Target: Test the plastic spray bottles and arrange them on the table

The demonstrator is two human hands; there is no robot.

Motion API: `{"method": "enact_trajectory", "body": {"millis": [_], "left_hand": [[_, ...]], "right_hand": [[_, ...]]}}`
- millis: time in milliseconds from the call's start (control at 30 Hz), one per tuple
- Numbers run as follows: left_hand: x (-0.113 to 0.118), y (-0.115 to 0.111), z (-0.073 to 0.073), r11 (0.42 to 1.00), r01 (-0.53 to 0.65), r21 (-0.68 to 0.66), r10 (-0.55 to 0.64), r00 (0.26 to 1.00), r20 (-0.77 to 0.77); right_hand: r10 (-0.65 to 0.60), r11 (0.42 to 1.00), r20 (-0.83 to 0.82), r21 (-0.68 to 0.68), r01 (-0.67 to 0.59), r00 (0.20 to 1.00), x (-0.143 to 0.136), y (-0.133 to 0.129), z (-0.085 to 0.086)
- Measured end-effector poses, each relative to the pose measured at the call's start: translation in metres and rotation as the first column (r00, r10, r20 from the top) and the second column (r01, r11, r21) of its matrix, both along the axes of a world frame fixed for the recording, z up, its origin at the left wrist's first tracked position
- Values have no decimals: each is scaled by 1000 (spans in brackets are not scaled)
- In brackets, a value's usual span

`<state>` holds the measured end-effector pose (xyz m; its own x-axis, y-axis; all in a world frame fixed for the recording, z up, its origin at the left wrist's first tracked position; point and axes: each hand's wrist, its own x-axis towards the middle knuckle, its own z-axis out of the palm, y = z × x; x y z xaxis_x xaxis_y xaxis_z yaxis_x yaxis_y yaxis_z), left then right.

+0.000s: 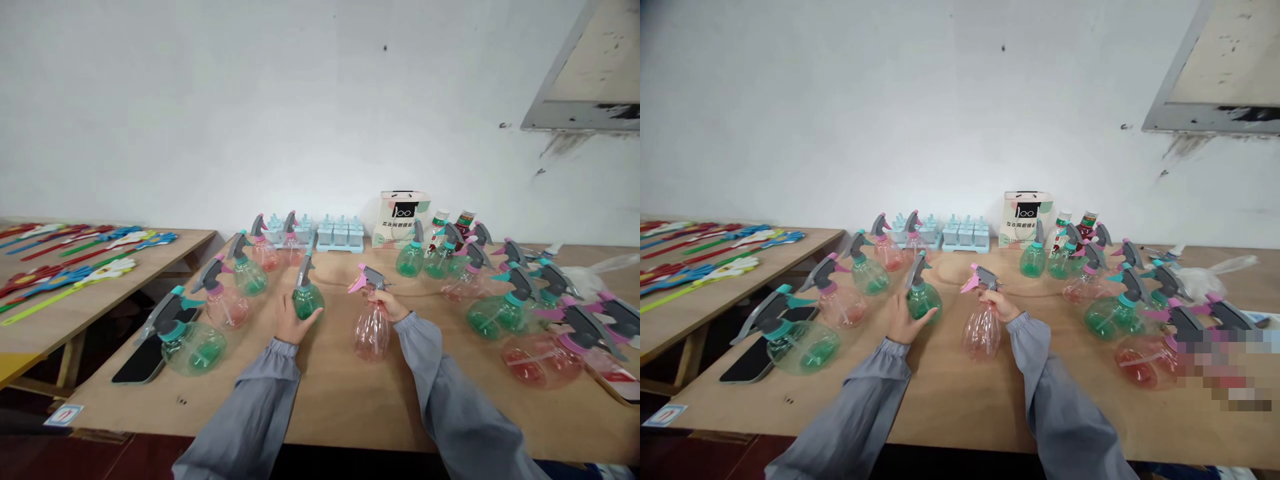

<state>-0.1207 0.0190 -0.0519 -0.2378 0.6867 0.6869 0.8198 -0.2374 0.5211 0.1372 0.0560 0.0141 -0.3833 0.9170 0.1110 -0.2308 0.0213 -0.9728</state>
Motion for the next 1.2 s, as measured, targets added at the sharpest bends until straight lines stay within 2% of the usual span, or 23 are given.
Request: {"method": "enact_trajectory", "body": {"millis": [200,367,500,567,600,667,767,833,933,1067,1200], "left_hand": [[-1,0,-1,1000,-1,-17,1,1000,5],[-1,1,-2,1000,2,-14,-2,1000,8],[-1,0,-1,1000,-7,-18,7,1000,-2],[-1,0,-1,1000,4,-24,-4,1000,-7],[-1,0,-1,1000,12,-25,-12,1000,-8],[-1,0,-1,999,31,-29,-31,999,-6],[1,0,-1,997,60,-46,-60,998,6],[1,0,0,996,68,-60,-67,998,17],[2,-1,1,995,67,-73,-65,998,28],[2,-2,2,995,73,-68,-70,997,38],[2,-3,3,994,83,-66,-81,996,30]], "right_hand": [[-59,998,1,-18,59,998,4,-1,3],[-204,979,27,33,203,979,5,-3,3],[-341,939,56,65,337,938,21,-3,4],[-483,872,79,137,470,872,38,-2,7],[-566,817,83,188,545,820,48,-1,8],[-732,661,67,310,683,678,68,0,12],[-875,439,21,454,776,483,94,2,17],[-916,349,2,502,791,402,105,7,17],[-933,302,-12,519,799,360,115,21,13],[-933,316,21,529,787,360,123,45,7],[-944,296,38,543,786,329,130,61,8]]}}
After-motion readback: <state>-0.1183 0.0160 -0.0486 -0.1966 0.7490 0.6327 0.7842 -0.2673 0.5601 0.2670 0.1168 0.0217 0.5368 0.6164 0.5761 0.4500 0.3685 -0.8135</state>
